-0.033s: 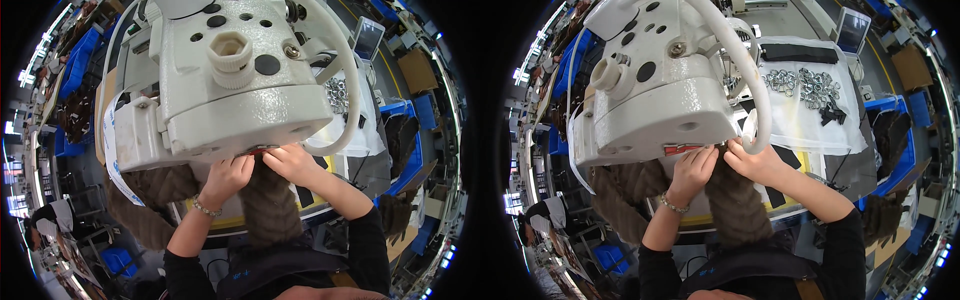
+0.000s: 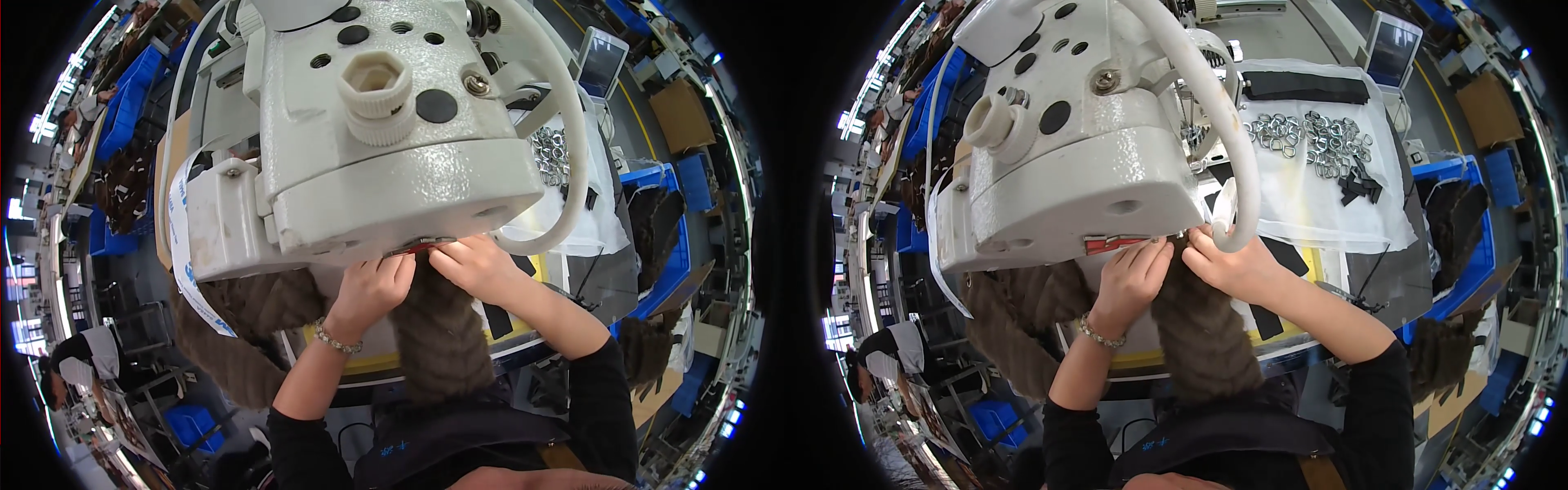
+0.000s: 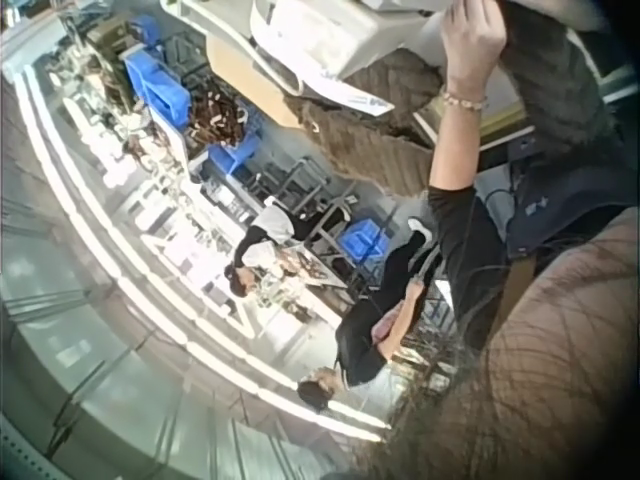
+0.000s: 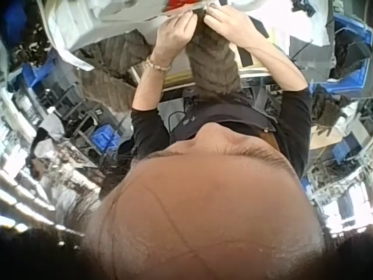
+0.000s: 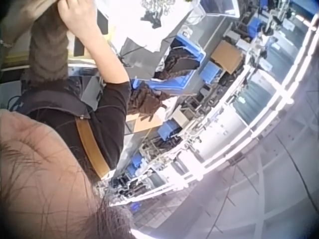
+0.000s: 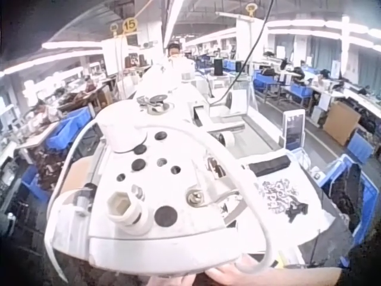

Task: Sewing faux fur strips and attaching metal d-rings using an industrial sewing machine.

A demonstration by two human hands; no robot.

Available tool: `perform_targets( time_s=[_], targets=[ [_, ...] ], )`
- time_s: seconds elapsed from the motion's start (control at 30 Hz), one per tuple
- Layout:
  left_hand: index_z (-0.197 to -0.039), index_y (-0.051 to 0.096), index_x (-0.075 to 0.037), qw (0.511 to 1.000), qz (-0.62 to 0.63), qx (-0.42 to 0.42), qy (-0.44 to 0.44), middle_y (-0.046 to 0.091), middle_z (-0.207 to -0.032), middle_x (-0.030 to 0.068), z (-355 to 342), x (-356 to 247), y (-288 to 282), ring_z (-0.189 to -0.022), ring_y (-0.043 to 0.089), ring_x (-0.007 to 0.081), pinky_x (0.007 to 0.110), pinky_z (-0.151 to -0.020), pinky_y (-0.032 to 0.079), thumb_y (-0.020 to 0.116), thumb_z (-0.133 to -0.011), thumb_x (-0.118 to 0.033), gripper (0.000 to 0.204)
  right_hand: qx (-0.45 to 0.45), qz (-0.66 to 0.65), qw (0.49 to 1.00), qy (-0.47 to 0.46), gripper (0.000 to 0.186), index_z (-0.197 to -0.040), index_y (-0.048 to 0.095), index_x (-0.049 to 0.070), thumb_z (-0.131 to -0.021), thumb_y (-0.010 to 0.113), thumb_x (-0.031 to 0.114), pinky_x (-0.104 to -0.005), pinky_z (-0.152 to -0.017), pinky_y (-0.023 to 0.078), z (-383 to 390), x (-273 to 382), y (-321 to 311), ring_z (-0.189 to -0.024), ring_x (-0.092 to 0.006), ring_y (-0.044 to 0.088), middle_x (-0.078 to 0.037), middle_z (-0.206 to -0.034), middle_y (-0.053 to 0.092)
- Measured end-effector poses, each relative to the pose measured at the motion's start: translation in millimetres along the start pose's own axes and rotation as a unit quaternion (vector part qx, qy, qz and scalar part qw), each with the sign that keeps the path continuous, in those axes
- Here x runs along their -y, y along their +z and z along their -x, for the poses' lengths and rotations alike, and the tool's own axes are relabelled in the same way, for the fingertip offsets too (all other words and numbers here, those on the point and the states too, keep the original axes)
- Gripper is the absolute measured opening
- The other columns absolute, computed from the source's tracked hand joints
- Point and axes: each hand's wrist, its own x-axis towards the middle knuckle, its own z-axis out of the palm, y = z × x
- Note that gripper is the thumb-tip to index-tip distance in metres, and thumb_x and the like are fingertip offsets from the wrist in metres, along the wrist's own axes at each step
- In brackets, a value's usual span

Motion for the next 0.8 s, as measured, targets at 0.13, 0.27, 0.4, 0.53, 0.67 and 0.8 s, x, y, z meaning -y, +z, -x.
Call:
perform_targets(
  time_s=[0.13, 0.27, 0.4, 0.53, 0.67, 0.8],
  targets=[
    [-0.095, 0.068, -0.001, 1.0, 0.004, 0.001, -0.003, 0.068, -0.097, 0.0089, 1, 1, 1, -0.087, 0.067, 0.0208, 0.031, -0.074, 0.055, 0.066, -0.074, -0.005, 0.021, 0.008, -0.004, 1.0, 0.009, 0.022, -0.093, 0.06, 0.008, -0.071, 0.061, 0.012, -0.0302, -0.07, 0.049, 1, 0, 3, -0.082, -0.0181, 0.062, -0.002, -0.093, 0.061],
    [-0.095, 0.068, -0.001, 1.0, 0.014, 0.005, -0.008, 0.068, -0.097, 0.0091, -2, 0, -1, -0.087, 0.067, 0.0212, 0.031, -0.074, 0.055, 0.066, -0.073, -0.005, 0.022, 0.015, -0.017, 1.0, 0.014, 0.02, -0.092, 0.06, 0.007, -0.072, 0.06, 0.01, -0.0304, -0.072, 0.049, 0, -1, 1, -0.083, -0.0194, 0.062, -0.003, -0.094, 0.061],
    [-0.095, 0.068, -0.001, 1.0, 0.006, -0.001, -0.01, 0.067, -0.096, 0.0084, -3, 0, -1, -0.086, 0.066, 0.0215, 0.031, -0.074, 0.055, 0.065, -0.073, -0.005, 0.022, -0.049, -0.027, 0.998, -0.002, 0.014, -0.075, 0.049, 0.008, -0.067, 0.06, 0.01, -0.0297, -0.065, 0.053, -4, -2, 5, -0.081, -0.0191, 0.062, -0.006, -0.091, 0.059],
    [-0.094, 0.068, -0.002, 1.0, 0.002, -0.01, -0.005, 0.066, -0.094, 0.0074, -7, 0, -3, -0.084, 0.066, 0.0216, 0.031, -0.074, 0.054, 0.066, -0.073, -0.005, 0.021, -0.052, -0.037, 0.998, -0.003, 0.016, -0.075, 0.048, 0.007, -0.066, 0.061, 0.01, -0.0299, -0.062, 0.054, -3, -3, 8, -0.072, -0.0201, 0.062, -0.007, -0.089, 0.06],
    [-0.093, 0.068, -0.002, 1.0, 0.002, -0.027, 0.002, 0.066, -0.093, 0.007, -5, 1, 0, -0.084, 0.065, 0.0212, 0.031, -0.074, 0.054, 0.066, -0.073, -0.005, 0.02, -0.057, -0.052, 0.997, -0.006, 0.017, -0.075, 0.048, 0.006, -0.066, 0.062, 0.009, -0.0305, -0.06, 0.053, -4, -5, 9, -0.068, -0.0207, 0.062, -0.008, -0.088, 0.061],
    [-0.092, 0.069, -0.003, 1.0, -0.001, -0.028, 0.001, 0.066, -0.094, 0.0065, -6, 0, -1, -0.084, 0.065, 0.0207, 0.031, -0.074, 0.053, 0.066, -0.074, -0.005, 0.018, -0.077, -0.047, 0.996, -0.012, 0.017, -0.078, 0.051, 0.006, -0.066, 0.063, 0.008, -0.0306, -0.058, 0.052, -3, -6, 13, -0.067, -0.0207, 0.061, -0.008, -0.084, 0.062]
  ],
)
